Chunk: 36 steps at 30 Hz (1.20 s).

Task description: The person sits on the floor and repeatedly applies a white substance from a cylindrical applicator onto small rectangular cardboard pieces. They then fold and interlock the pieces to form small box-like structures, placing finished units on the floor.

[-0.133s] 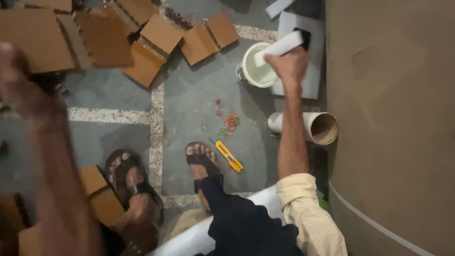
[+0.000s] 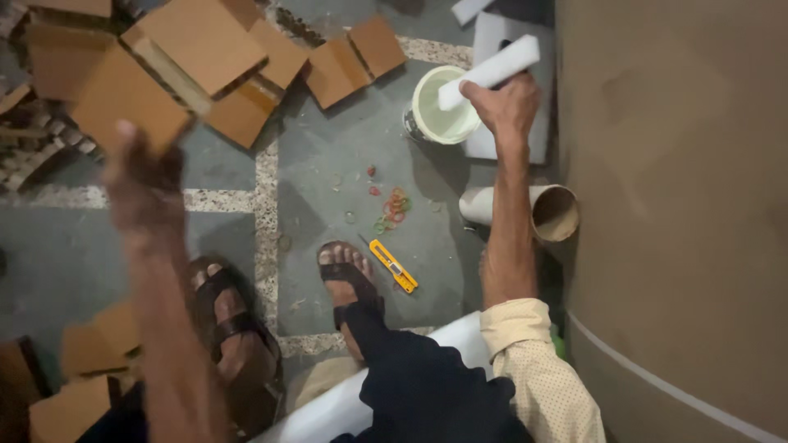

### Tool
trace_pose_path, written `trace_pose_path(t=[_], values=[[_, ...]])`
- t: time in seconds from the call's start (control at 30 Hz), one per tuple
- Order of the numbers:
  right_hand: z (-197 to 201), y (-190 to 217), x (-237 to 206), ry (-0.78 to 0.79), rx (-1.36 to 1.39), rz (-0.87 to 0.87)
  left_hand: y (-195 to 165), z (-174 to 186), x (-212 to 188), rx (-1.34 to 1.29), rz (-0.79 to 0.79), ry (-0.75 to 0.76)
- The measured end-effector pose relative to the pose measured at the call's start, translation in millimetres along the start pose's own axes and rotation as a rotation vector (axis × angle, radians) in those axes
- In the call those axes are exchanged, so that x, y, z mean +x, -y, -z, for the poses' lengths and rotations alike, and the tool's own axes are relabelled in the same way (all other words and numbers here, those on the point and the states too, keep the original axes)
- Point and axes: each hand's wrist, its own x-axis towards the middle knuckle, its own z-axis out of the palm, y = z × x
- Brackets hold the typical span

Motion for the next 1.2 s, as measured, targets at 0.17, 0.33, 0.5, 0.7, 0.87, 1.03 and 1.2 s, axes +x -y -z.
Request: trace_pose_path(t=[0.17, 0.33, 0.5, 0.7, 0.87, 1.03, 1.2], values=[[-6.5, 6.7, 0.8, 0.149, -0.001, -0.089, 71.5, 14.2, -24.4, -0.236, 0.188, 0.109], [5.6, 26.1, -19.1, 0.415, 0.103, -0.319, 121.4, 29.9, -24.7, -0.439, 0.33, 0.316], [37.5, 64.0, -63.9, 0.38, 0.642, -0.292, 133.5, 10.7, -25.8, -0.332, 0.406, 0.236], [17.3, 131.7, -143.0, 0.182, 0.666, 0.343, 114.2, -27.3, -37.1, -0.27, 0.325, 0.382], [-10.9, 170.0, -170.2, 0.315, 0.467, -0.085, 96.8, -40.8, -50.0, -0.289, 0.296, 0.544], [-23.5, 164.2, -155.1, 0.139, 0.373, 0.265, 94.3, -41.8, -56.7, -0.246, 0.317, 0.62], [-46.4, 167.0, -138.4, -0.154, 0.32, 0.526, 102.0, -31.9, -62.0, -0.204, 0.381, 0.618]])
